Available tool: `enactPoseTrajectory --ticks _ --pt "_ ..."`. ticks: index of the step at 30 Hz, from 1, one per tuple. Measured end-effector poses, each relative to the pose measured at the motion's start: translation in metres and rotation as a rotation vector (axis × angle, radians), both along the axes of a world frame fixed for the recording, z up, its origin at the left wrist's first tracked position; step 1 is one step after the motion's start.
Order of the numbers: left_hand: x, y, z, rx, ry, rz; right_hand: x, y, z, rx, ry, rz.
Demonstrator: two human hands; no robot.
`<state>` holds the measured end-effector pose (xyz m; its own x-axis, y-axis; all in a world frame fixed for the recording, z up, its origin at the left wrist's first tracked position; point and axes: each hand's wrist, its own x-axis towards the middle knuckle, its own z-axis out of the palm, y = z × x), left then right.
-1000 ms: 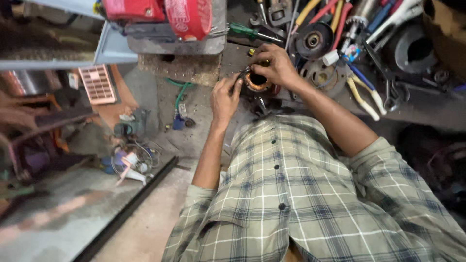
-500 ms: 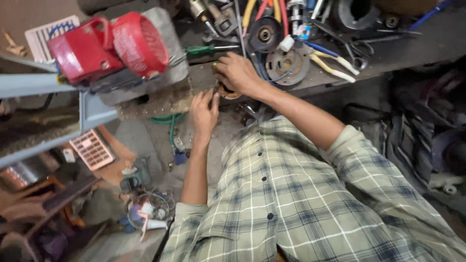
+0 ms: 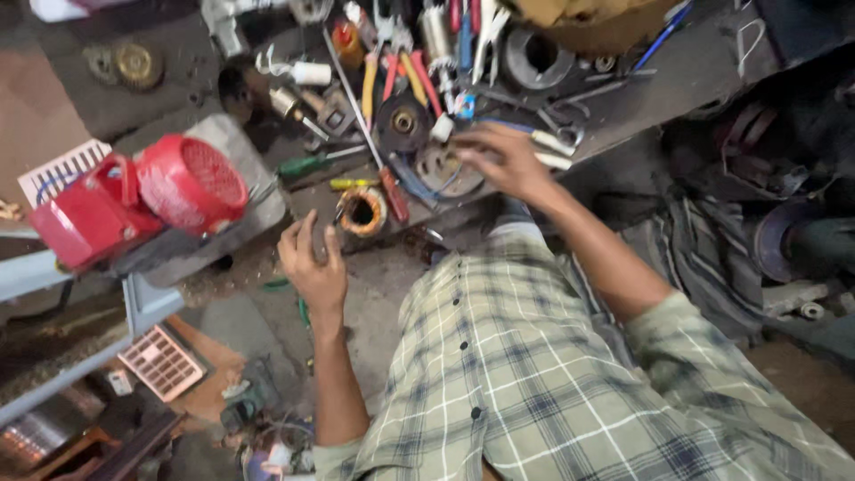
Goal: The person works on an electric motor at a cluttered workbench. They hold and turn the motor housing, separate the armature from the stator, wipe parts with a cloth, handle the brush holder and wiring, and use pliers to work on the copper windings while reassembling the motor components.
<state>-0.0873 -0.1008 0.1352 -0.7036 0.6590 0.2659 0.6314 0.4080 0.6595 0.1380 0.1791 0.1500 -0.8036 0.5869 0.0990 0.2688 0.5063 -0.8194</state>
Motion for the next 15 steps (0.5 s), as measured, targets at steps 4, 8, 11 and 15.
enactPoseTrajectory --ticks 4,8,11,15 --pt "0.037 0.057 0.028 0.106 -0.023 -0.125 0.076 0.071 0.032 0.627 -0.065 -0.158" --pt "0.098 0.157 0.041 0.120 -0.114 -0.365 0.128 0.158 0.056 0.870 -0.208 -0.267" --pt "0.144 0.229 0.046 0.077 -0.164 -0.467 0.146 0.214 0.051 0.688 -0.309 -0.205" --pt "0.198 0.317 0.030 0.070 -0.215 -0.441 0.176 0.244 0.030 0.479 -0.314 0.073"
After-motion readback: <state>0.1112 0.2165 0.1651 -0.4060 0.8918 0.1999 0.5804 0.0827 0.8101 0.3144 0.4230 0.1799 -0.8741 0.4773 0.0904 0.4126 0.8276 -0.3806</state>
